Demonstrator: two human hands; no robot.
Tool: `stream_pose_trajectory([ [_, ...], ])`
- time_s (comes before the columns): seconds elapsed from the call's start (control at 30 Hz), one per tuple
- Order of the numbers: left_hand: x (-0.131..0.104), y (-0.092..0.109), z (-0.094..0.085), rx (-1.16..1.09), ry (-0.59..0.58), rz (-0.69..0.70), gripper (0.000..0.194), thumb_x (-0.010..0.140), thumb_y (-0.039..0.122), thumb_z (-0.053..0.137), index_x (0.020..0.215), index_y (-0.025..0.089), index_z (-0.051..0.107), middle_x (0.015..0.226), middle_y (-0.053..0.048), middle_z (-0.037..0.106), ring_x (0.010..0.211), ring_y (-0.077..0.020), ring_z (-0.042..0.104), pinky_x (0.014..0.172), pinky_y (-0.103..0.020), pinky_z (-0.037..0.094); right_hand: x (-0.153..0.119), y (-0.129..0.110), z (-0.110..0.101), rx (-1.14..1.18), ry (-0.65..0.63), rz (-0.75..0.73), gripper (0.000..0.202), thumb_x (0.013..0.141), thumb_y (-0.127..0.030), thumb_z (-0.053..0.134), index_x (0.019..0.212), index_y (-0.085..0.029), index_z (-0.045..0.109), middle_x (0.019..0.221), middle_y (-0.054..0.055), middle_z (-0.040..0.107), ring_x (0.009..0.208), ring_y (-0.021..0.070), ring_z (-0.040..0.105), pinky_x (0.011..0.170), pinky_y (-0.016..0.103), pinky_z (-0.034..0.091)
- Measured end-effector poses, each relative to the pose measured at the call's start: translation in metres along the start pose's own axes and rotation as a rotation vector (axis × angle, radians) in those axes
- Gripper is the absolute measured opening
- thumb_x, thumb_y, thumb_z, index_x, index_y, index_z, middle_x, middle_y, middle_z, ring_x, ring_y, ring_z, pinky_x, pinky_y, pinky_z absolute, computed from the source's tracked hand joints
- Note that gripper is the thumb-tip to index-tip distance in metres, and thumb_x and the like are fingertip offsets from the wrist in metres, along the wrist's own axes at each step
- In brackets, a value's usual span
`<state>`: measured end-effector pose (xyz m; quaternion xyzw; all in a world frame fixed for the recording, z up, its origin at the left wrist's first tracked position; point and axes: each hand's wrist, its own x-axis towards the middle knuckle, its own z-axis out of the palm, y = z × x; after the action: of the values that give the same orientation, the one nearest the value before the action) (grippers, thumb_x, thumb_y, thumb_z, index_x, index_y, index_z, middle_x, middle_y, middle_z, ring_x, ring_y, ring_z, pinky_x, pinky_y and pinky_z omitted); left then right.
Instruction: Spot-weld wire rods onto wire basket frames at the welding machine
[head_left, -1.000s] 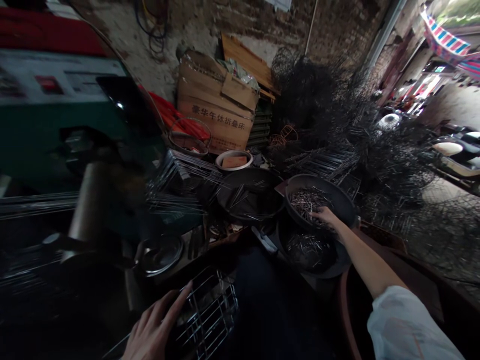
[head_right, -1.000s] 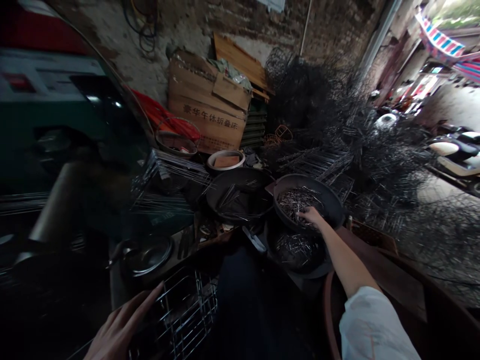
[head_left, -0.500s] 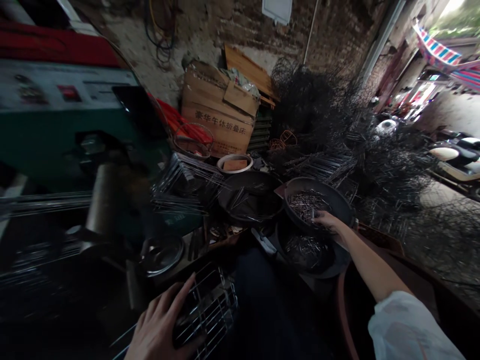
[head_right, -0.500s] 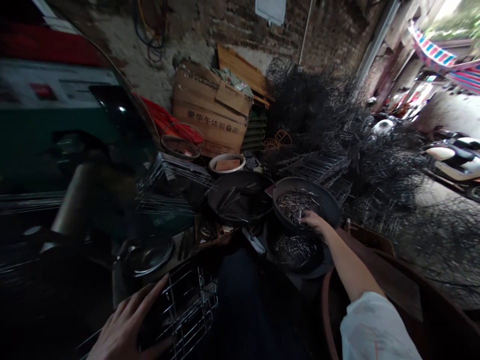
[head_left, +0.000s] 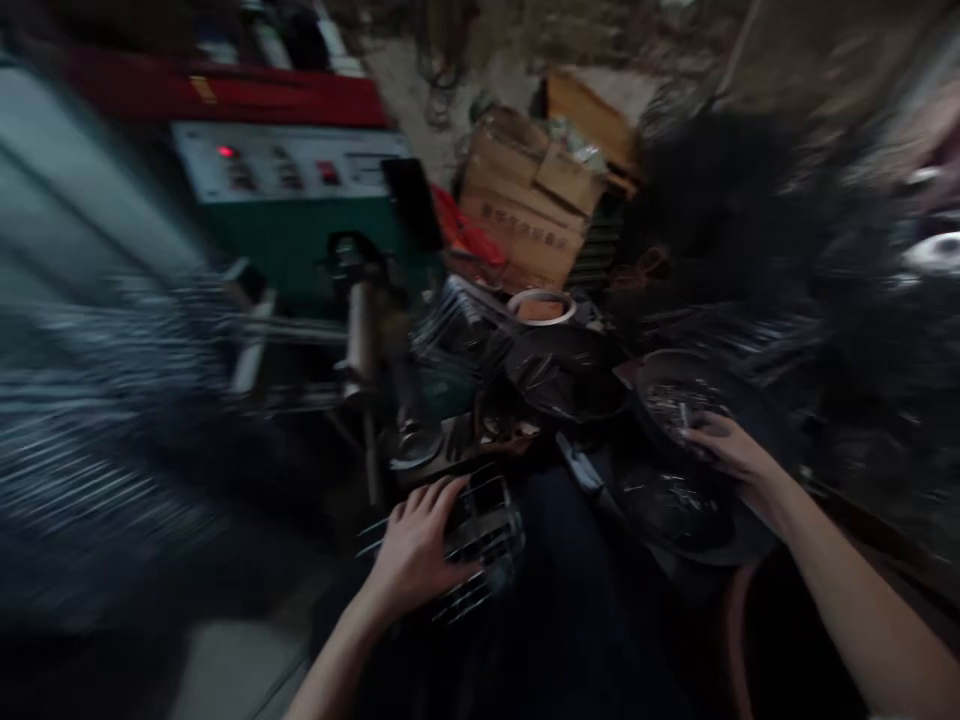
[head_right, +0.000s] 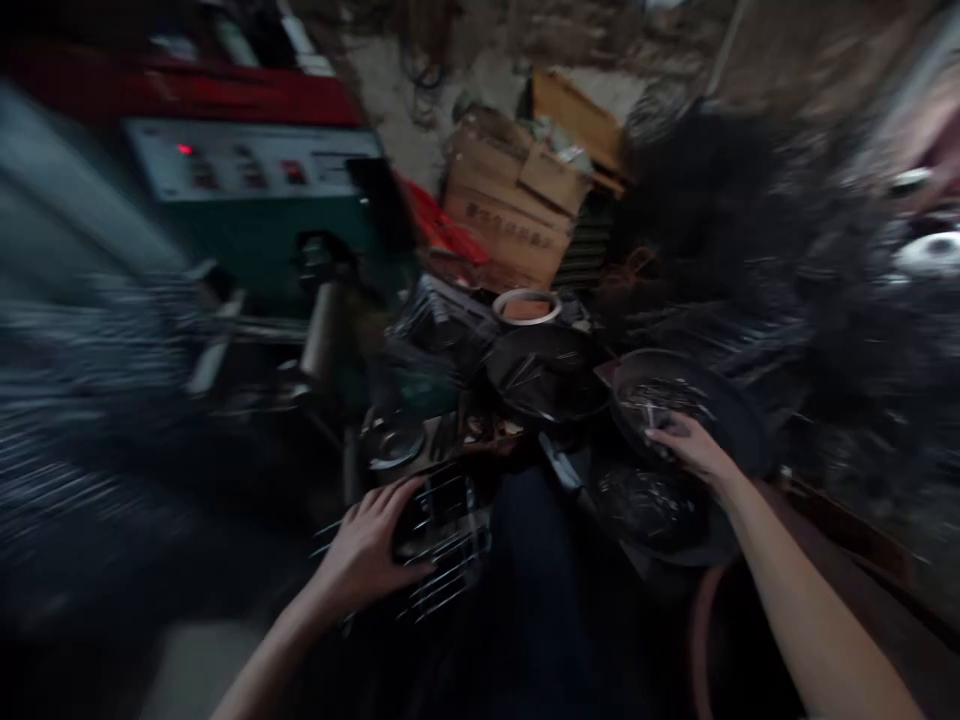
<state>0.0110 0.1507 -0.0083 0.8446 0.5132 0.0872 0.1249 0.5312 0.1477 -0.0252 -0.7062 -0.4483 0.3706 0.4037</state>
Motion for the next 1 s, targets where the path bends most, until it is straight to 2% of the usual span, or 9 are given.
stream_pose_trajectory([
  [0.07, 0.001, 0.005, -0.006, -0.024, -0.023, -0.003, 0.089, 0.061, 0.048, 0.078, 0.138, 0.023, 0.041, 0.142, -0.013, 0.051, 0.128, -0.0351, 0.045, 0.103, -0.049, 0.038, -0.017, -0.015, 0.037, 0.098, -0.151, -0.081, 0.044, 0.071, -0.053, 0.082, 0.089, -0.019, 0.063, 0.070, 0.002, 0.063, 0.050, 0.0104, 0.050, 0.046, 0.022, 0.040],
  [0.13, 0.002, 0.005, -0.011, -0.021, -0.032, -0.017, 0.088, 0.057, 0.051, 0.082, 0.131, 0.021, 0.045, 0.138, -0.012, 0.053, 0.124, -0.0342, 0.046, 0.104, -0.048, 0.037, -0.037, -0.031, 0.078, 0.162, -0.289, -0.051, 0.044, 0.072, -0.053, 0.082, 0.092, -0.018, 0.064, 0.065, 0.000, 0.061, 0.042, 0.0085, 0.046, 0.038, 0.020, 0.034],
  [0.2, 0.001, 0.004, -0.013, -0.009, -0.042, -0.026, 0.086, 0.055, 0.054, 0.083, 0.126, 0.021, 0.047, 0.135, -0.011, 0.054, 0.121, -0.0332, 0.047, 0.103, -0.048, 0.037, -0.058, -0.051, 0.115, 0.213, -0.475, -0.031, 0.044, 0.075, -0.053, 0.080, 0.095, -0.017, 0.066, 0.067, 0.002, 0.063, 0.042, 0.0091, 0.049, 0.038, 0.020, 0.038],
  [0.3, -0.001, 0.005, -0.016, 0.011, -0.058, -0.022, 0.086, 0.054, 0.057, 0.084, 0.124, 0.023, 0.047, 0.135, -0.010, 0.051, 0.118, -0.0325, 0.047, 0.100, -0.048, 0.037, -0.085, -0.080, 0.156, 0.255, -0.772, -0.105, 0.040, 0.084, -0.050, 0.074, 0.103, -0.016, 0.069, 0.087, 0.009, 0.070, 0.067, 0.0184, 0.068, 0.062, 0.028, 0.056],
  [0.4, -0.003, 0.006, -0.017, 0.032, -0.052, -0.020, 0.087, 0.051, 0.055, 0.085, 0.123, 0.023, 0.047, 0.133, -0.009, 0.052, 0.115, -0.0321, 0.047, 0.097, -0.047, 0.038, -0.098, -0.100, 0.180, 0.169, -0.943, -0.263, 0.031, 0.091, -0.045, 0.067, 0.105, -0.017, 0.071, 0.096, 0.009, 0.071, 0.087, 0.0226, 0.069, 0.079, 0.033, 0.057],
  [0.57, -0.011, -0.001, -0.026, -0.002, 0.006, -0.053, 0.084, 0.049, 0.049, 0.085, 0.121, 0.023, 0.049, 0.134, -0.008, 0.052, 0.114, -0.0312, 0.046, 0.096, -0.045, 0.039, -0.097, -0.102, 0.220, -0.040, -0.746, -0.596, 0.024, 0.098, -0.040, 0.058, 0.093, -0.020, 0.072, 0.085, 0.003, 0.070, 0.080, 0.0182, 0.066, 0.074, 0.027, 0.052],
  [0.67, -0.018, -0.010, -0.038, -0.042, 0.034, -0.092, 0.083, 0.051, 0.048, 0.084, 0.122, 0.024, 0.048, 0.137, -0.008, 0.051, 0.115, -0.0310, 0.046, 0.096, -0.044, 0.039, -0.093, -0.103, 0.250, -0.045, -0.665, -0.752, 0.019, 0.099, -0.034, 0.059, 0.107, -0.022, 0.071, 0.098, 0.005, 0.071, 0.091, 0.0202, 0.067, 0.080, 0.029, 0.054],
  [0.87, -0.025, -0.031, -0.062, -0.020, 0.126, -0.169, 0.084, 0.050, 0.047, 0.083, 0.124, 0.024, 0.049, 0.142, -0.010, 0.048, 0.119, -0.0332, 0.044, 0.098, -0.045, 0.037, -0.089, -0.122, 0.297, -0.054, -0.584, -1.101, 0.035, 0.100, -0.020, 0.053, 0.133, -0.026, 0.060, 0.114, 0.008, 0.070, 0.106, 0.0224, 0.066, 0.095, 0.038, 0.055],
  [1.0, -0.025, -0.051, -0.065, 0.008, 0.133, -0.206, 0.084, 0.051, 0.046, 0.082, 0.125, 0.024, 0.050, 0.143, -0.011, 0.047, 0.120, -0.0348, 0.043, 0.100, -0.047, 0.036, -0.085, -0.122, 0.321, -0.036, -0.526, -1.158, 0.038, 0.099, -0.016, 0.052, 0.135, -0.026, 0.059, 0.116, 0.008, 0.069, 0.106, 0.0217, 0.066, 0.093, 0.037, 0.057],
])
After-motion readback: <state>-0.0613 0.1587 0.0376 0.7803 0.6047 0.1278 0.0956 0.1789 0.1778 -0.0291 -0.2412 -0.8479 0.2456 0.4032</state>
